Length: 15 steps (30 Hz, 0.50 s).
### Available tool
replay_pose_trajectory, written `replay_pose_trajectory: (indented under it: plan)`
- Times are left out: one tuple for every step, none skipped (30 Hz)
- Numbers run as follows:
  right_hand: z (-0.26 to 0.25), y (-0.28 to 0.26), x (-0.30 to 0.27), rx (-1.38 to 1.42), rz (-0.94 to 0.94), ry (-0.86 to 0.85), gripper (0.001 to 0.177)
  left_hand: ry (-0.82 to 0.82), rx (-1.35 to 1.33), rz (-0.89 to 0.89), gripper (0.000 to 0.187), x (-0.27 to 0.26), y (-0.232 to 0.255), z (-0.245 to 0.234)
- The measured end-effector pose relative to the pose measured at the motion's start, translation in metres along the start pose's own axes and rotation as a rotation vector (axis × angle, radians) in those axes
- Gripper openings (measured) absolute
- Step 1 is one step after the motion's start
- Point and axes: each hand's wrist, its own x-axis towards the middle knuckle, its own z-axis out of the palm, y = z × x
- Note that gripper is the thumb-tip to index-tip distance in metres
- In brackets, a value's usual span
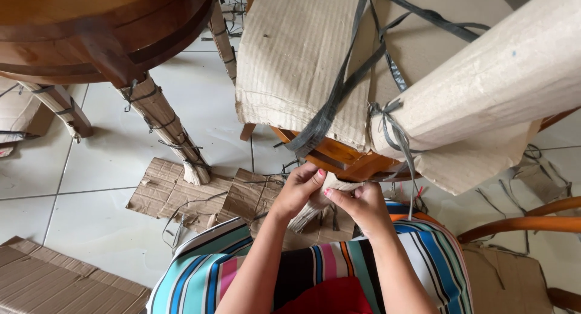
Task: Wrapping the legs of a wooden chair with cardboard and securing them with plastic ties for protection.
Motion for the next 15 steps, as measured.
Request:
replay_pose_trajectory:
  plan:
    - [0.003, -0.002, 0.001, 0.004, 0.004, 0.018, 0.049, 0.041, -0.036, 0.028, 0.023, 0.001, -0.006, -0.003]
    - [0.005, -0.004, 0.002, 0.001, 0.003, 0.015, 0.049, 0.044, -0.040, 0.029, 0.023, 0.000, -0.003, 0.000]
    - [0.009, -0.005, 0.002, 0.009, 0.008, 0.033, 0.053, 0.104, 0.035, 0.139, 0.019, -0.002, 0.001, 0.001]
    - [0.011, -0.007, 0.003, 0.016, 0.013, 0.050, 0.056, 0.164, 0.110, 0.248, 0.015, -0.004, 0.005, 0.003]
    - [0.015, -0.008, 0.003, 0.019, 0.015, 0.048, 0.056, 0.167, 0.113, 0.248, 0.015, -0.007, 0.015, 0.005]
    - [0.017, -0.010, 0.003, 0.029, 0.020, 0.066, 0.059, 0.215, 0.230, 0.339, 0.013, -0.010, 0.026, 0.007]
    - [0.019, -0.011, 0.002, 0.038, 0.028, 0.087, 0.063, 0.261, 0.347, 0.428, 0.015, -0.014, 0.035, 0.011]
    - [0.020, -0.012, 0.001, 0.039, 0.031, 0.085, 0.063, 0.262, 0.350, 0.425, 0.015, -0.020, 0.043, 0.013]
    - [0.020, -0.013, 0.000, 0.048, 0.036, 0.106, 0.066, 0.295, 0.415, 0.449, 0.016, -0.026, 0.051, 0.015]
    - [0.021, -0.015, -0.001, 0.058, 0.042, 0.127, 0.070, 0.327, 0.482, 0.473, 0.018, -0.031, 0.059, 0.018]
    - [0.021, -0.016, -0.002, 0.059, 0.042, 0.126, 0.070, 0.327, 0.483, 0.473, 0.018, -0.035, 0.064, 0.022]
    - [0.020, -0.017, -0.003, 0.068, 0.047, 0.147, 0.073, 0.345, 0.523, 0.505, 0.018, -0.038, 0.068, 0.025]
    - [0.019, -0.019, -0.003, 0.077, 0.050, 0.169, 0.077, 0.360, 0.562, 0.539, 0.018, -0.040, 0.072, 0.030]
    - [0.012, -0.013, -0.004, 0.079, 0.048, 0.171, 0.077, 0.359, 0.563, 0.540, 0.018, -0.043, 0.078, 0.034]
    - [0.006, -0.007, -0.006, 0.032, 0.047, 0.194, 0.065, 0.335, 0.580, 0.573, 0.015, -0.046, 0.084, 0.038]
